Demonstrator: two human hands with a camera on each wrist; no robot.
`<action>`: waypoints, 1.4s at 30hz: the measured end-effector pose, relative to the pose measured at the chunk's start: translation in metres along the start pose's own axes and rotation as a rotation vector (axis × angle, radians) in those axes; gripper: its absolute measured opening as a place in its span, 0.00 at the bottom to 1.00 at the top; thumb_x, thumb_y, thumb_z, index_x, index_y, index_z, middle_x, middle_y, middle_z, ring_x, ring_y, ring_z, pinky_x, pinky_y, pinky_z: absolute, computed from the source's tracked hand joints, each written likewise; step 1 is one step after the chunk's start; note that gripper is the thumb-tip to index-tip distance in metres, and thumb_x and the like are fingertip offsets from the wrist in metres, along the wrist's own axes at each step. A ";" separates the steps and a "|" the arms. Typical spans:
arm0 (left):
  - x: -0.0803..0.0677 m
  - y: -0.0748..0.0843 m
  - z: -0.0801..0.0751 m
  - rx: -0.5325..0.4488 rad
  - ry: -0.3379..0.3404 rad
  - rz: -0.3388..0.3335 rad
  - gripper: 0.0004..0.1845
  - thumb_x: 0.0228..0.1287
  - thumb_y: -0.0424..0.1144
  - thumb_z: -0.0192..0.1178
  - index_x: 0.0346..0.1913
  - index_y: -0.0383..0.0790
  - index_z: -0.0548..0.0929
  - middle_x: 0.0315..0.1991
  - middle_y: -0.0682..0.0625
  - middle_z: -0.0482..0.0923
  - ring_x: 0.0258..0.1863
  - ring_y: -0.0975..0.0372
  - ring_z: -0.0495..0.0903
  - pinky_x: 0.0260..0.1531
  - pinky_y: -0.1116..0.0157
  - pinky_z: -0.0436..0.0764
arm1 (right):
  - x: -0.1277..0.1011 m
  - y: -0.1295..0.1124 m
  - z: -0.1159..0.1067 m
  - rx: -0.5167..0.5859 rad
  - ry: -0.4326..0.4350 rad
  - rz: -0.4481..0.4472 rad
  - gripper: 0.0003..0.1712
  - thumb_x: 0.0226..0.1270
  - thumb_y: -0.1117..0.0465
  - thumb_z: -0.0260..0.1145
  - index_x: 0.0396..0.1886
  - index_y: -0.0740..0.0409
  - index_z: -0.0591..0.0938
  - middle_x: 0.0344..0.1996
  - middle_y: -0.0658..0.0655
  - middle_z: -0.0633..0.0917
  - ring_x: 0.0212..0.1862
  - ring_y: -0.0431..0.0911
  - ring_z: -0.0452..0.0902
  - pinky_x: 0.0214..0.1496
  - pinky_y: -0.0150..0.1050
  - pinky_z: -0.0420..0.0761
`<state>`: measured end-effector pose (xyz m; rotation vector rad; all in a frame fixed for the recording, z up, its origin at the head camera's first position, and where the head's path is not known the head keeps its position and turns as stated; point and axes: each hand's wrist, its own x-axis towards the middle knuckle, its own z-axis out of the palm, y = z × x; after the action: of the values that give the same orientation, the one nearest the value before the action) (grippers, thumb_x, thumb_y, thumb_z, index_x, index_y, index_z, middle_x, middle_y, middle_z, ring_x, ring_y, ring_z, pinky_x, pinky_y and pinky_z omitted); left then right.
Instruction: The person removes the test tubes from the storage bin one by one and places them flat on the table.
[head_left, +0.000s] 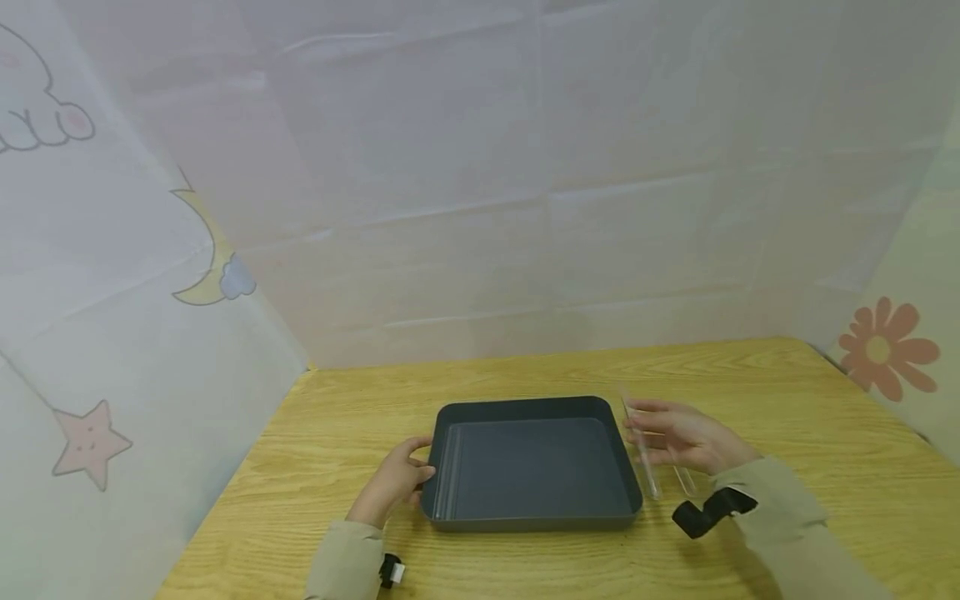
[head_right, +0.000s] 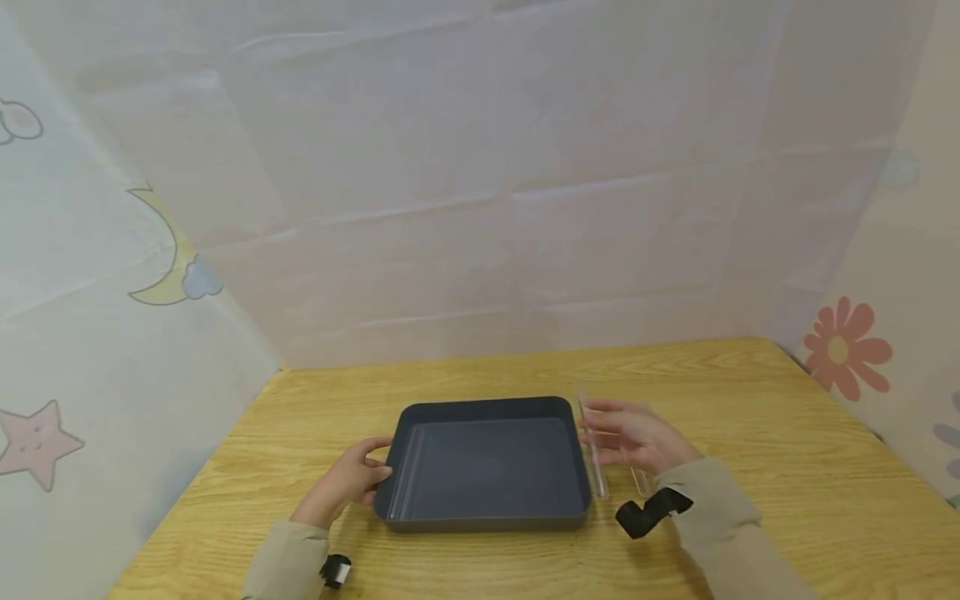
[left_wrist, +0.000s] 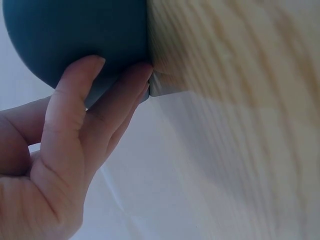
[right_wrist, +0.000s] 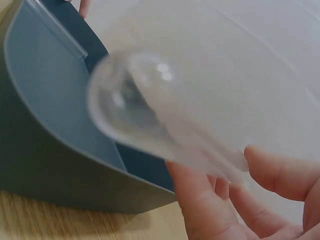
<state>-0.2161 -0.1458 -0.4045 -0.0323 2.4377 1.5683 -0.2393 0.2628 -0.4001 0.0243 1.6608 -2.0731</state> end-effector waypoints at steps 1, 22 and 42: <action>0.000 0.000 0.000 0.003 0.000 0.000 0.27 0.68 0.22 0.52 0.70 0.28 0.63 0.42 0.35 0.79 0.29 0.57 0.81 0.20 0.66 0.72 | -0.001 0.000 -0.002 -0.008 0.000 -0.002 0.45 0.73 0.64 0.59 0.76 0.66 0.40 0.47 0.52 0.78 0.45 0.44 0.78 0.48 0.46 0.80; 0.002 -0.002 0.000 0.007 -0.007 -0.010 0.28 0.69 0.23 0.52 0.71 0.29 0.62 0.45 0.35 0.79 0.29 0.57 0.81 0.20 0.64 0.75 | -0.022 -0.003 -0.039 0.041 -0.004 0.041 0.41 0.72 0.66 0.60 0.77 0.51 0.49 0.47 0.50 0.77 0.46 0.45 0.78 0.50 0.41 0.79; 0.001 -0.001 -0.001 0.016 -0.008 -0.001 0.28 0.70 0.23 0.52 0.71 0.28 0.61 0.45 0.35 0.79 0.27 0.58 0.79 0.19 0.65 0.72 | -0.036 -0.003 -0.074 -0.011 0.104 0.028 0.45 0.72 0.61 0.61 0.78 0.58 0.44 0.41 0.45 0.82 0.45 0.42 0.81 0.41 0.36 0.79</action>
<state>-0.2167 -0.1468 -0.4055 -0.0242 2.4430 1.5459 -0.2294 0.3438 -0.4056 0.1527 1.7228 -2.0736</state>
